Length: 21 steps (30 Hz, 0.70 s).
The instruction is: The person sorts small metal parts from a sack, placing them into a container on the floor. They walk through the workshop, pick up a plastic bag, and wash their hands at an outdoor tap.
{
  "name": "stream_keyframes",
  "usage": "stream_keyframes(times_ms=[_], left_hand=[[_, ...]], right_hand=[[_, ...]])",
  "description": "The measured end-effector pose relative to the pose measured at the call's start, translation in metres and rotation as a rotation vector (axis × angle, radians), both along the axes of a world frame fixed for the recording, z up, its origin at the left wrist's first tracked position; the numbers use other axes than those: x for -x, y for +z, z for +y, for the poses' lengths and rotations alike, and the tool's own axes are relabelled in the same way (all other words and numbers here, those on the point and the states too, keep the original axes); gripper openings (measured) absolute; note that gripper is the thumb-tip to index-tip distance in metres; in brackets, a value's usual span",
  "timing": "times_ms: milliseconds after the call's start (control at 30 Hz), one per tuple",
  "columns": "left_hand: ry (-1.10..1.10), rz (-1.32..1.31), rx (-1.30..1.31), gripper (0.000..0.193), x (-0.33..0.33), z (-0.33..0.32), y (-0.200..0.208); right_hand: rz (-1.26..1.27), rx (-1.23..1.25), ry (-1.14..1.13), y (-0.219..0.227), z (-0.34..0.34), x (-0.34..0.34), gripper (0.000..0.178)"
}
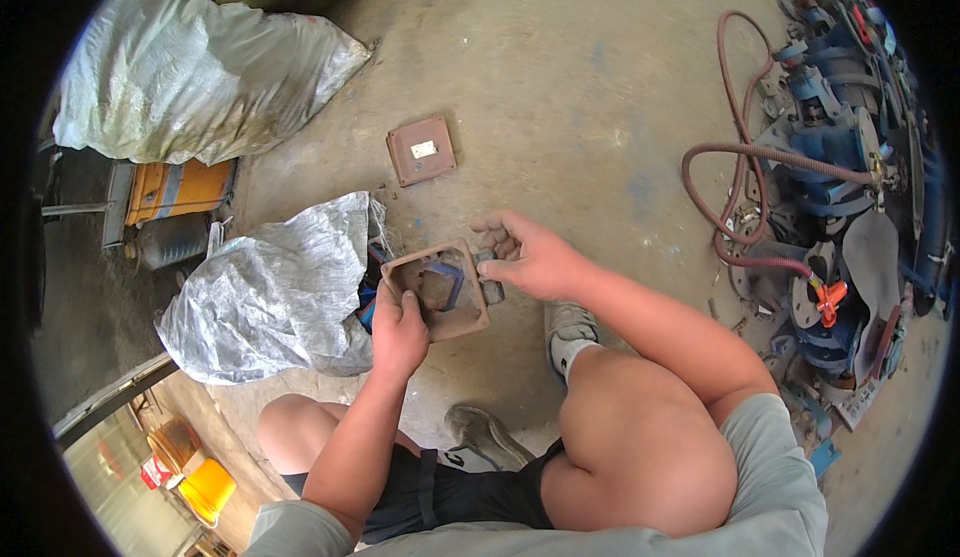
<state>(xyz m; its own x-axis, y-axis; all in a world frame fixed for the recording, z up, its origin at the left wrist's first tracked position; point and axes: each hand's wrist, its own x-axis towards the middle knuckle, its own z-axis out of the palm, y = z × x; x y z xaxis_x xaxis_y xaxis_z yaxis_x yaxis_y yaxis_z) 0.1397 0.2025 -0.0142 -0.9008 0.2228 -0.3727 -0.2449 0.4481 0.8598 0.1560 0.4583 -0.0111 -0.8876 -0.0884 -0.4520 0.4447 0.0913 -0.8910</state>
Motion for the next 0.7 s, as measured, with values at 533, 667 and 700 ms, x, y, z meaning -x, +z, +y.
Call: stream_keyframes(times_ms=[533, 667, 700], left_hand=[[-0.025, 0.049, -0.017, 0.039, 0.004, 0.004, 0.0], [0.025, -0.004, -0.065, 0.039, 0.009, 0.011, 0.012], [0.02, 0.01, -0.059, 0.038, 0.01, 0.012, 0.013]], right_hand=[[-0.272, 0.163, -0.067, -0.011, 0.003, -0.003, 0.054], [-0.066, 0.015, 0.11, -0.012, 0.004, -0.001, 0.055], [-0.206, 0.121, 0.047, -0.012, 0.003, -0.001, 0.055]])
